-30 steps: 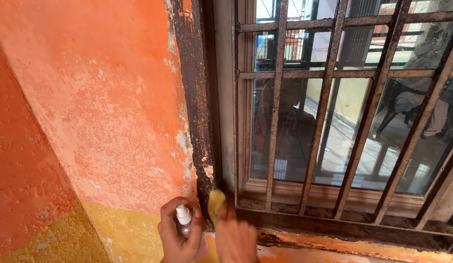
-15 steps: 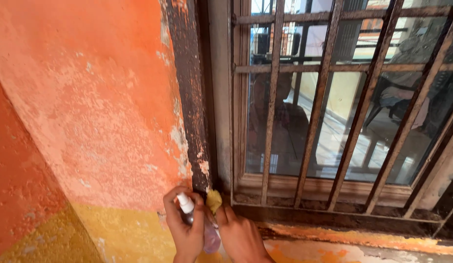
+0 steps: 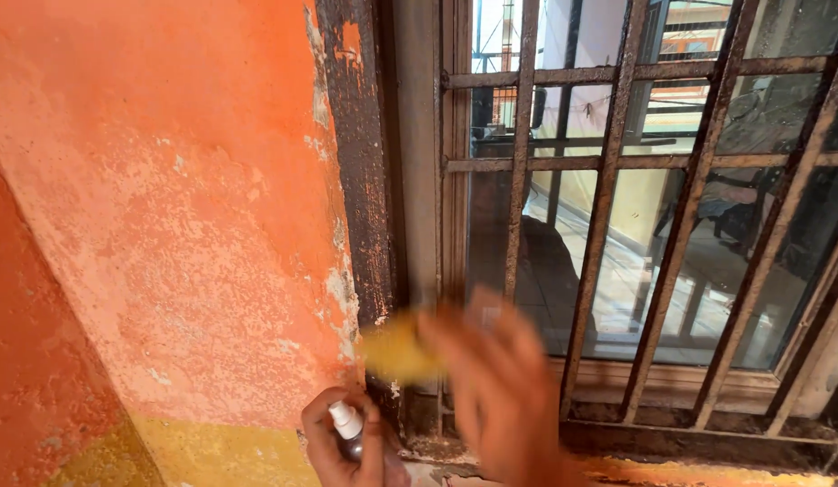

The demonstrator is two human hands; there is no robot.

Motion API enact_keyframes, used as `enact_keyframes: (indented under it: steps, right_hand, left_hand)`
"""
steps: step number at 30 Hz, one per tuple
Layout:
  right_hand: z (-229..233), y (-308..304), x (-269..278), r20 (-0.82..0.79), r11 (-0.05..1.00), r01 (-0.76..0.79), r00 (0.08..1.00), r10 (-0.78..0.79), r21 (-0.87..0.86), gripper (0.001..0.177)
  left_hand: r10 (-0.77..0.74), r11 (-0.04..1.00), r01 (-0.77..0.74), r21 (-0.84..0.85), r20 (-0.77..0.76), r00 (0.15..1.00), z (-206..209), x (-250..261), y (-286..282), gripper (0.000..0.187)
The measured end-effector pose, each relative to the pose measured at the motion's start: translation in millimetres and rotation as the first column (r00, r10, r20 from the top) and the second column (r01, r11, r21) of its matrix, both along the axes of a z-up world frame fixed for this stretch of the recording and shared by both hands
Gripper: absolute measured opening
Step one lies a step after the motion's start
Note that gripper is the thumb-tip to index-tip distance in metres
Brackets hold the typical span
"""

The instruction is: The person sprays a cleaning solution onto a window with metal bars and wipes the glass and frame with a yellow cloth. The person repeatedly sprays and wipes different sections of the window throughout the clip.

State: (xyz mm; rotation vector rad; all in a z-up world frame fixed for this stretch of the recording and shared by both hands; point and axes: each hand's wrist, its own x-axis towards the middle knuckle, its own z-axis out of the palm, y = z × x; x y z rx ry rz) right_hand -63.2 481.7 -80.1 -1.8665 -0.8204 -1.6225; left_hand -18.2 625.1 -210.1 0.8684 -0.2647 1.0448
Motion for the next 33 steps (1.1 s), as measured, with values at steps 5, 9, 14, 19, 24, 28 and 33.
enact_keyframes:
  steps: [5, 9, 14, 19, 24, 28, 33]
  right_hand:
    - [149, -1, 36, 0.257, 0.996, 0.065, 0.963, -0.08, 0.067, 0.038]
    - [189, 13, 69, 0.423, 0.939, 0.307, 0.838, -0.344, 0.156, 0.033]
    - [199, 2, 67, 0.405, 0.934, 0.351, 0.845, -0.348, 0.068, 0.029]
    - [215, -32, 51, 0.572, 0.931, 0.337, 0.74, -0.354, 0.141, 0.027]
    - [204, -15, 48, 0.578, 0.843, 0.538, 0.68, -0.451, 0.025, 0.031]
    - [207, -17, 37, 0.429, 0.763, 0.632, 0.731, -0.53, -0.135, 0.044]
    - [238, -44, 38, 0.398, 0.78, 0.49, 0.853, -0.337, -0.39, 0.032]
  left_hand:
    - [-0.117, 0.926, 0.062, 0.373, 0.127, 0.985, 50, -8, 0, 0.042]
    - [-0.205, 0.851, 0.008, 0.526, 0.317, 0.926, 103, 9, -24, 0.041]
    - [-0.187, 0.813, -0.097, 0.574, 0.414, 0.891, 148, 20, -64, 0.036]
    - [-0.126, 0.728, -0.391, 0.562, 0.671, 0.73, 160, 27, -63, 0.032]
    - [-0.116, 0.727, -0.39, 0.565, 0.661, 0.742, 153, 30, -62, 0.035]
    - [-0.104, 0.735, -0.404, 0.545, 0.679, 0.727, 151, 31, -65, 0.036]
    - [-0.096, 0.746, -0.402, 0.531, 0.683, 0.724, 150, 32, -65, 0.035]
